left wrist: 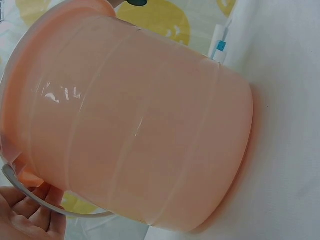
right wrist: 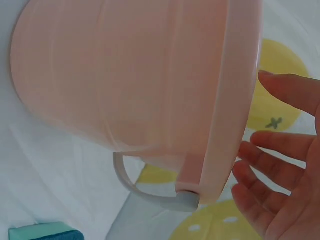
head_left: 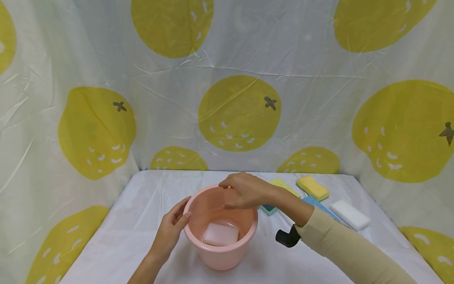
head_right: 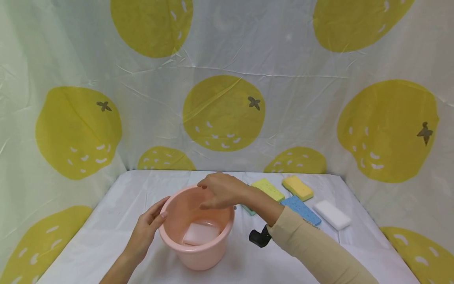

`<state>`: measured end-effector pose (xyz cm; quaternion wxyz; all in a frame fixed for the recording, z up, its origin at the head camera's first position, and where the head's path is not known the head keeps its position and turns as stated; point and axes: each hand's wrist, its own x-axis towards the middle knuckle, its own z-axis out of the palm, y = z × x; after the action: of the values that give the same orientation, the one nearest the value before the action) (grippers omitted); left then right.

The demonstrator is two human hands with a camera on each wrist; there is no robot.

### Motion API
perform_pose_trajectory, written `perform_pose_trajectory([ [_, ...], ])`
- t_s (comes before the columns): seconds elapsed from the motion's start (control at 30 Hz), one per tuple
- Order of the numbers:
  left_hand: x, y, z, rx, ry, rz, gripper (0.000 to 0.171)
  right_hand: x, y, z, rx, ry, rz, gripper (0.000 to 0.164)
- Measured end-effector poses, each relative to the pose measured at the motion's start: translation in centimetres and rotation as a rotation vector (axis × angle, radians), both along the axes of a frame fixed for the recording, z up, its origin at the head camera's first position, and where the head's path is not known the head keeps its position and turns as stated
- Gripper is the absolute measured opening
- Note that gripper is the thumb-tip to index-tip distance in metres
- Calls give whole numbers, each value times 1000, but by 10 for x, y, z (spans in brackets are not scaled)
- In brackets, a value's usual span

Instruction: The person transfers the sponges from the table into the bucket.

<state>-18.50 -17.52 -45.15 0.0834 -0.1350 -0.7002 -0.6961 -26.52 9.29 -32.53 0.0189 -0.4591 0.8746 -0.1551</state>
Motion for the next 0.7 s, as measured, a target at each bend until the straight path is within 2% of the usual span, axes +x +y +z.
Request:
perform_pose_trajectory([
  [0.4, -1, 0, 0, -7, 11, 3, 50, -1, 31, 1, -33, 6, -52, 56],
  [0.7, -1, -2, -1, 3, 18, -19, 50, -1, 57, 0, -60, -49, -162, 59],
])
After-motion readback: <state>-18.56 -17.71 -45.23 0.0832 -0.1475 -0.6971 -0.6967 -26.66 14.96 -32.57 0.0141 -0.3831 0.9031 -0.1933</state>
